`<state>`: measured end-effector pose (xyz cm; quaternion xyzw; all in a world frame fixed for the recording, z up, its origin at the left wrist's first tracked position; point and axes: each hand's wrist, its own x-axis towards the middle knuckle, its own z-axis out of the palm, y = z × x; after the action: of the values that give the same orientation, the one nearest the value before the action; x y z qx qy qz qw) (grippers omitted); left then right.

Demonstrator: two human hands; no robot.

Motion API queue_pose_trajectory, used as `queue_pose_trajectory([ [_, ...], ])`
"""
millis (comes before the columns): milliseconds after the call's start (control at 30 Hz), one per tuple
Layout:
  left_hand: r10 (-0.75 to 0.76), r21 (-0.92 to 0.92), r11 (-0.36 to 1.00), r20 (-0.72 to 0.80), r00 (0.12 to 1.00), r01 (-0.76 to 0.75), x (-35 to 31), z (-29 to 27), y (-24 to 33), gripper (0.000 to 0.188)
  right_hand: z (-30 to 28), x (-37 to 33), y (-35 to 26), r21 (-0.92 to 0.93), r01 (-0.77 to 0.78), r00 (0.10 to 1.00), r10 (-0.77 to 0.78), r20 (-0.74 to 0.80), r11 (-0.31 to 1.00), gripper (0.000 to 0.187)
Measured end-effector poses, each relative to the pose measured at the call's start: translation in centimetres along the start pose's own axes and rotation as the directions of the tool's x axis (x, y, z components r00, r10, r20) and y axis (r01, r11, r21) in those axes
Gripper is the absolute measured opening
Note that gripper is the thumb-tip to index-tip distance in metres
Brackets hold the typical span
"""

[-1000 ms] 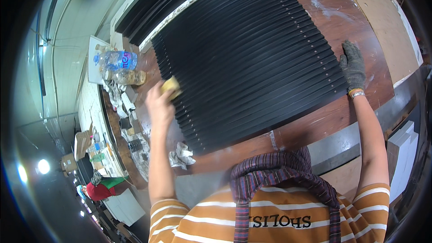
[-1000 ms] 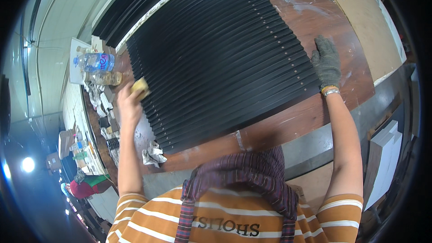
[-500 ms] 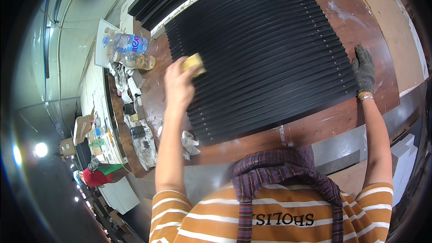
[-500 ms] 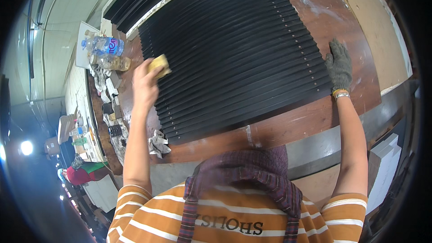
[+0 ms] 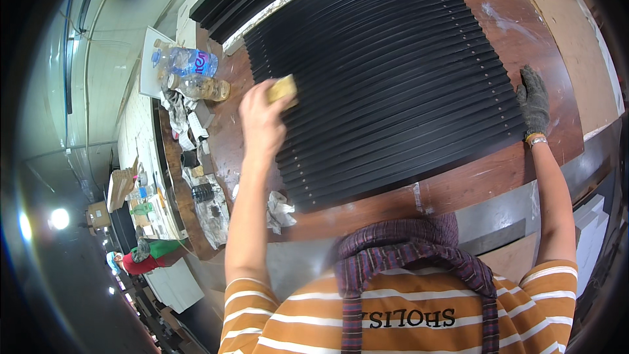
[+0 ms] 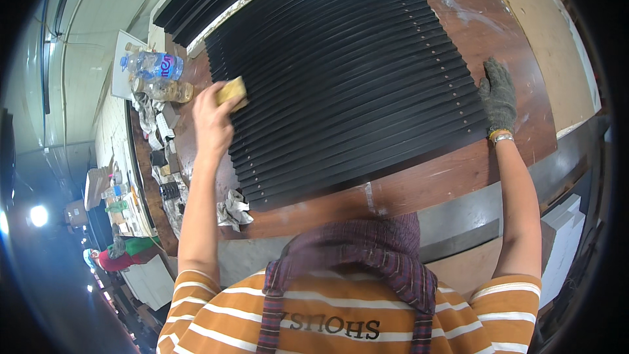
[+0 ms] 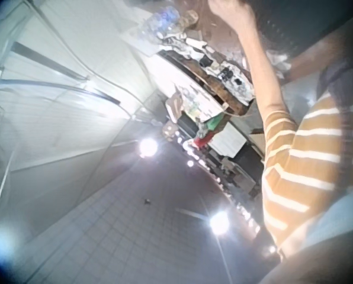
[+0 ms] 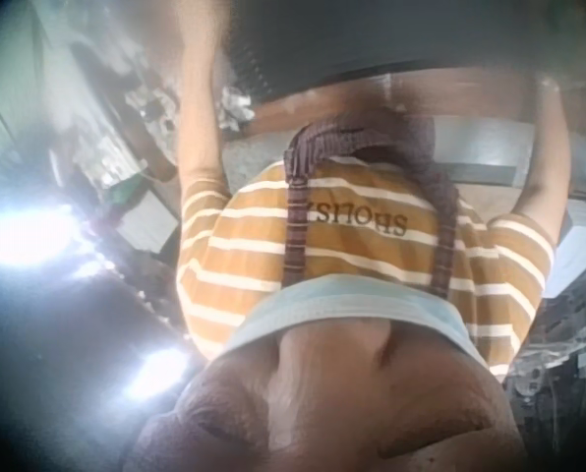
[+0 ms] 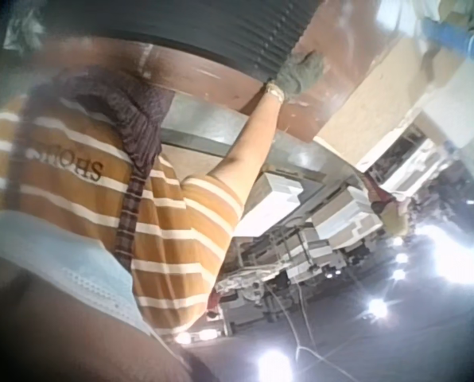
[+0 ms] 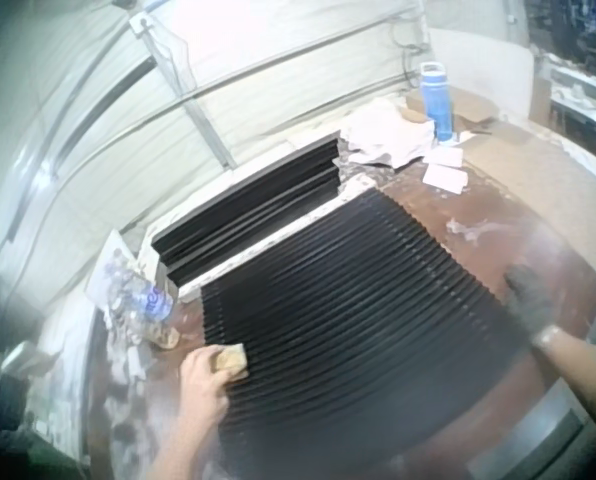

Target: The person wipes a black ribbed radiator with a white cloth, then uses a sponge to scrub the surface. They flip the radiator over to clean the other side and continue wiping and scrubbing both sides.

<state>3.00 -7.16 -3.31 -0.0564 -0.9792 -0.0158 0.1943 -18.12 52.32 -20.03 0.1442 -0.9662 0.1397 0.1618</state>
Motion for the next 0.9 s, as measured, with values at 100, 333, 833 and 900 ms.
queue_pose_trajectory([
  [100, 0.115, -0.100, 0.989, 0.075, 0.991, -0.107, 0.3, 3.3, 0.4, 0.042, 0.0, 0.1, 0.1, 0.016, 0.003, 1.000, -0.003, -0.020, 1.000, 0.043],
  [333, -0.412, 0.292, 0.899, 0.313, 0.856, 0.326, -9.2, -4.3, -9.5, 0.044, -0.2, 0.1, 0.3, 0.001, 0.018, 1.000, -0.018, -0.007, 1.000, 0.044],
  [833, -0.415, 0.078, 0.908, 0.298, 0.860, 0.412, -2.3, -0.6, -13.3, 0.050, 0.0, -0.4, 1.1, -0.031, 0.024, 1.000, -0.024, 0.012, 0.999, 0.045],
  [900, -0.193, -0.116, 0.969, 0.196, 0.961, 0.219, -0.8, 1.0, -13.5, 0.051, -0.3, -0.4, 0.8, -0.028, 0.010, 1.000, -0.009, 0.027, 1.000, 0.045],
])
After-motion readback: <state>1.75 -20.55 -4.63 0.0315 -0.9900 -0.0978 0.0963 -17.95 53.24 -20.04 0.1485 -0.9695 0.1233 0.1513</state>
